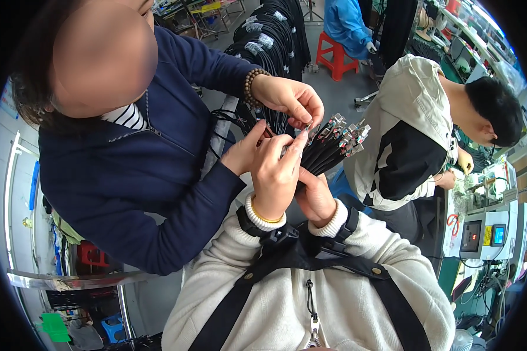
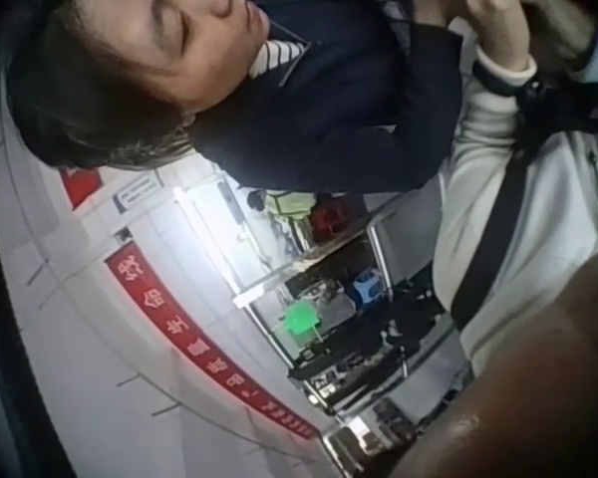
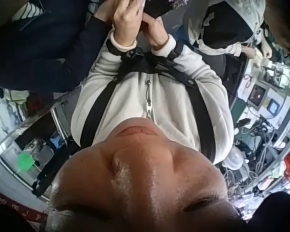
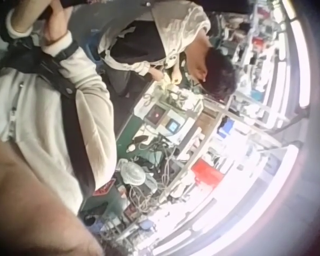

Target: The person gathers a bundle of cables and holds them while another person inspects the connectors. The person then separates individual cables from the bundle and hands them to the other person one at a time.

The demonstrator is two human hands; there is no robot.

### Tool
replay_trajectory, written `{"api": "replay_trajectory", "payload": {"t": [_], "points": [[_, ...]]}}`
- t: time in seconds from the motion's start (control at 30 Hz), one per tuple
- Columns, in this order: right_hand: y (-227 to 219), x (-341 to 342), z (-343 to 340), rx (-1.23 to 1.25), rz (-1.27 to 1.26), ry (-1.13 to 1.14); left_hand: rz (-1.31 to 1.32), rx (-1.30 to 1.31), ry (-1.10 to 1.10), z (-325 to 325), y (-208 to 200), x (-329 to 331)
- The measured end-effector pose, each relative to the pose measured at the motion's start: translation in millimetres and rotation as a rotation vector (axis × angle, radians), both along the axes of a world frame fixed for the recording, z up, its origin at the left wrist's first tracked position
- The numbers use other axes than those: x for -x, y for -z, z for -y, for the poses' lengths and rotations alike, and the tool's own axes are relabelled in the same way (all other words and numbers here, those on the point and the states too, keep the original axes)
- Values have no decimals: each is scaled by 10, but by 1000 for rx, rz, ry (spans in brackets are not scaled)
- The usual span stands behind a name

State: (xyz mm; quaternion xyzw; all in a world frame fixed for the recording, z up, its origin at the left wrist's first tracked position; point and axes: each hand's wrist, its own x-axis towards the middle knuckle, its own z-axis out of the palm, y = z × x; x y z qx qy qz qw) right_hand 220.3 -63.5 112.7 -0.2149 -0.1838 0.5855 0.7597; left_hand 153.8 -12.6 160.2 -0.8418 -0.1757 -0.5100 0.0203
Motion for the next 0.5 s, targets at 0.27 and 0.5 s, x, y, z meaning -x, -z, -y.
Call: {"api": "replay_trajectory", "payload": {"t": [0.27, 0.5], "points": [[-4, 7, -36, -26, 5, 16, -13, 8, -18, -14, -12, 1], [30, -17, -65, -22, 17, 3, 0, 30, -61, -7, -28, -30]]}}
